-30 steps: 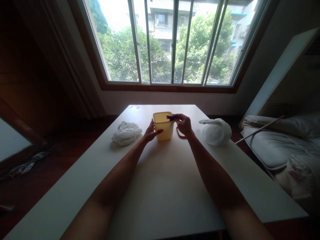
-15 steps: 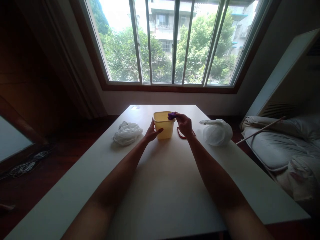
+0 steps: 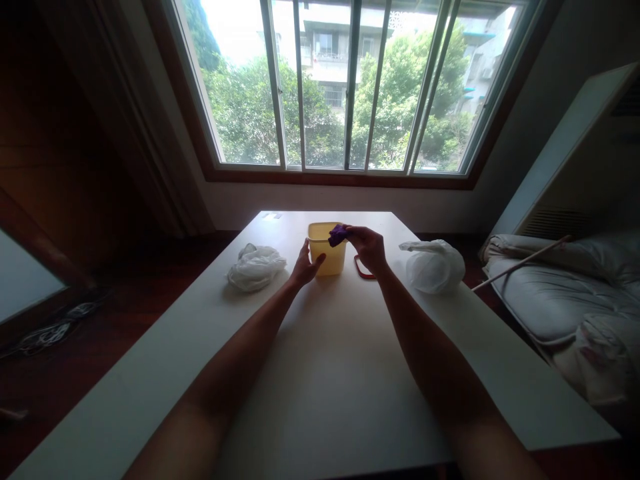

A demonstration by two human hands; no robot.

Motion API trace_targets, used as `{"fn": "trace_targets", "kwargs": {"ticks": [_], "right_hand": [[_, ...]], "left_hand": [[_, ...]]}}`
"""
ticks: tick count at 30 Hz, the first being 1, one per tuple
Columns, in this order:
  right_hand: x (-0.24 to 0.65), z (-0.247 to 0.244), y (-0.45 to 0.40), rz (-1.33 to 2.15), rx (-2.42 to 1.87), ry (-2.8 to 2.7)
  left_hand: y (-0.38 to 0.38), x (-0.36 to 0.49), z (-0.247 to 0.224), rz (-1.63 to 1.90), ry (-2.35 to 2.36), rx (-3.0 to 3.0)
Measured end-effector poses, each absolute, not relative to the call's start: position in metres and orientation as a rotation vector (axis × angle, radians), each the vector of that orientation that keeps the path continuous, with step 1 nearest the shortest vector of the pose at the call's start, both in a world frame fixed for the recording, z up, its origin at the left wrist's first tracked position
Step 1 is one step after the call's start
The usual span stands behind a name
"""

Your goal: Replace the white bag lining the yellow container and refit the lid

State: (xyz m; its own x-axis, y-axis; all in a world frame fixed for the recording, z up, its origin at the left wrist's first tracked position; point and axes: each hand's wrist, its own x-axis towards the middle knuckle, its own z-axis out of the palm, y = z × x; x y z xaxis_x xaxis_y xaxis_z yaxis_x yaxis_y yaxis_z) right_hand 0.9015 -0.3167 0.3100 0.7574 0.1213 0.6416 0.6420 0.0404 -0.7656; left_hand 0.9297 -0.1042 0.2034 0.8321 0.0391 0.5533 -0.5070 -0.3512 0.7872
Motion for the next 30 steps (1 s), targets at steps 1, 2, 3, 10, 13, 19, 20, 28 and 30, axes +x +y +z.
{"fn": "trace_targets", "kwargs": {"ticks": [1,2,3,10,13,19,20,28,30], "right_hand": [[0.901,0.31,-0.317,-0.426,-1.495,-0.654],[0.902,0.309,-0.318,-0.404,-1.486,-0.661],[0.903,0.308,-0.318,-0.378,-1.477,-0.671],[0.921,0.286,-0.319,-0.122,-1.407,-0.774],[0.924,0.279,-0.32,-0.07,-1.423,-0.786],[0.921,0.28,-0.321,-0.039,-1.509,-0.79],[0.921,0.281,-0.321,-0.036,-1.528,-0.795],[0.924,0.279,-0.327,0.004,-1.723,-0.889],[0.922,0.279,-0.327,0.07,-1.743,-0.914]], "left_hand": [[-0.105,0.929,0.204,0.577,-0.343,1.848],[-0.105,0.928,0.204,0.562,-0.336,1.839],[-0.106,0.927,0.204,0.548,-0.334,1.831],[-0.102,0.927,0.199,0.573,-0.365,1.867],[-0.101,0.927,0.197,0.574,-0.338,1.917],[-0.097,0.925,0.198,0.547,-0.3,1.973],[-0.095,0.924,0.198,0.543,-0.285,1.982],[-0.081,0.922,0.196,0.446,-0.237,2.03],[-0.079,0.921,0.195,0.451,-0.225,2.033]]}}
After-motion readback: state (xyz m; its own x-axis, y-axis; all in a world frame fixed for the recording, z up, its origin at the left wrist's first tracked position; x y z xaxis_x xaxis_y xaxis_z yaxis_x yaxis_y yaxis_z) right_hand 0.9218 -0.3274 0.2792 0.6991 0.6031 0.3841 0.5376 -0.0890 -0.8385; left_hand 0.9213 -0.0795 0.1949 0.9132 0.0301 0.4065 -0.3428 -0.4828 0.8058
